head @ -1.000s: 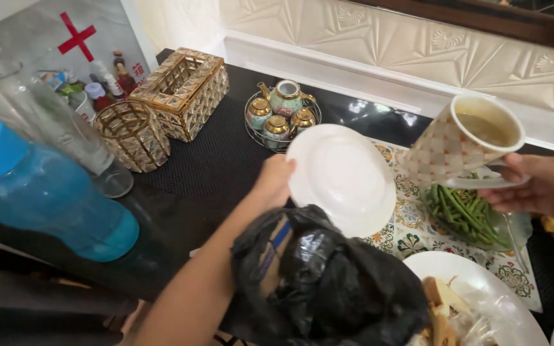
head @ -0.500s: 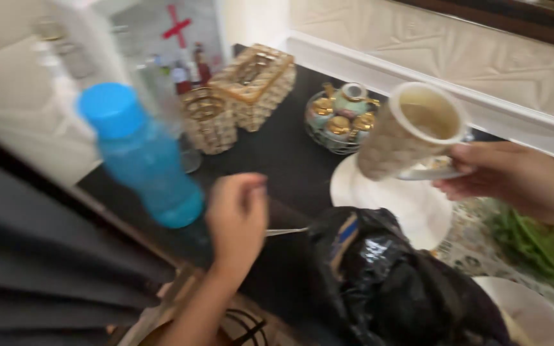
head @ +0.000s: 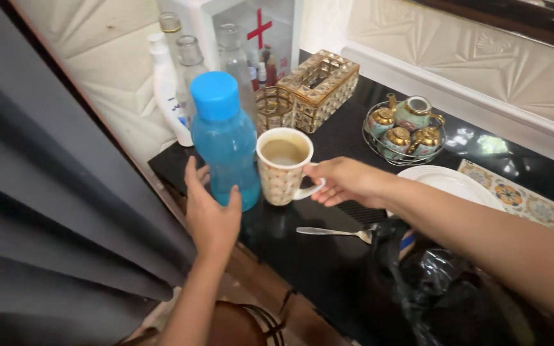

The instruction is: Clear food scraps, bottles, and dishes from a table into a trash bag.

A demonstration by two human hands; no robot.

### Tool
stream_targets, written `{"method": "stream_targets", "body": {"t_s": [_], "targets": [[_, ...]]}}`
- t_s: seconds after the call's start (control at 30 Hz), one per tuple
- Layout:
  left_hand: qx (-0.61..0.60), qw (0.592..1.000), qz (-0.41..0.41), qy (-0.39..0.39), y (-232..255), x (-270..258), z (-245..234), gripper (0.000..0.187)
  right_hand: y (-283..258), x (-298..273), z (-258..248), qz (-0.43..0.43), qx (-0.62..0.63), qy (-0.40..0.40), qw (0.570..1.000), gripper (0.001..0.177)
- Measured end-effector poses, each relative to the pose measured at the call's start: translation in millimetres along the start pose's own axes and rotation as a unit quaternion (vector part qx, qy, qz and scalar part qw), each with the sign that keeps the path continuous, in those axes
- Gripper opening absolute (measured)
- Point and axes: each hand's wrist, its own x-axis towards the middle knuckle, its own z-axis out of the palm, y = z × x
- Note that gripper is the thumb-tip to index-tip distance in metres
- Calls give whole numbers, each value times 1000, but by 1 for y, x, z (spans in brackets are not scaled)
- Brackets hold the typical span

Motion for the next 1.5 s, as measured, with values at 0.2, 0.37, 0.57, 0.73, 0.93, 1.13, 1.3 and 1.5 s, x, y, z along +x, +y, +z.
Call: {"method": "stream_targets", "body": {"t_s": [0.2,0.37,0.57,0.73,0.93,1.13,1.3,1.5], "targets": [[-47,997,56,-12,-16,3,-2,101,4,22,12,11,-26,-26,999,53],[-47,998,25,-32,-16,7,-4,99,-6,34,10,-5,-66,-16,998,50],[-80,996,35,-33,-17,0,-11,90,-13,19,-20,10,-11,-36,999,47],[-85,995,57,8,17,-23,-28,68,31,3,-17,-74,-528,-145,833,28],[-158,982,81,-63,56,-41,-24,63,41,-23,22,9,-732,-82,676,26],[-221,966,70,-115,99,-51,-24,63,25,-28,-28,-122,-655,-27,745,24],[-293,939,86,-157,143,-72,-16,68,24,-71,-139,-304,-260,105,910,13],[-372,897,81,-225,197,-122,13,73,84,-208,-199,-193,-7,221,956,13]]}}
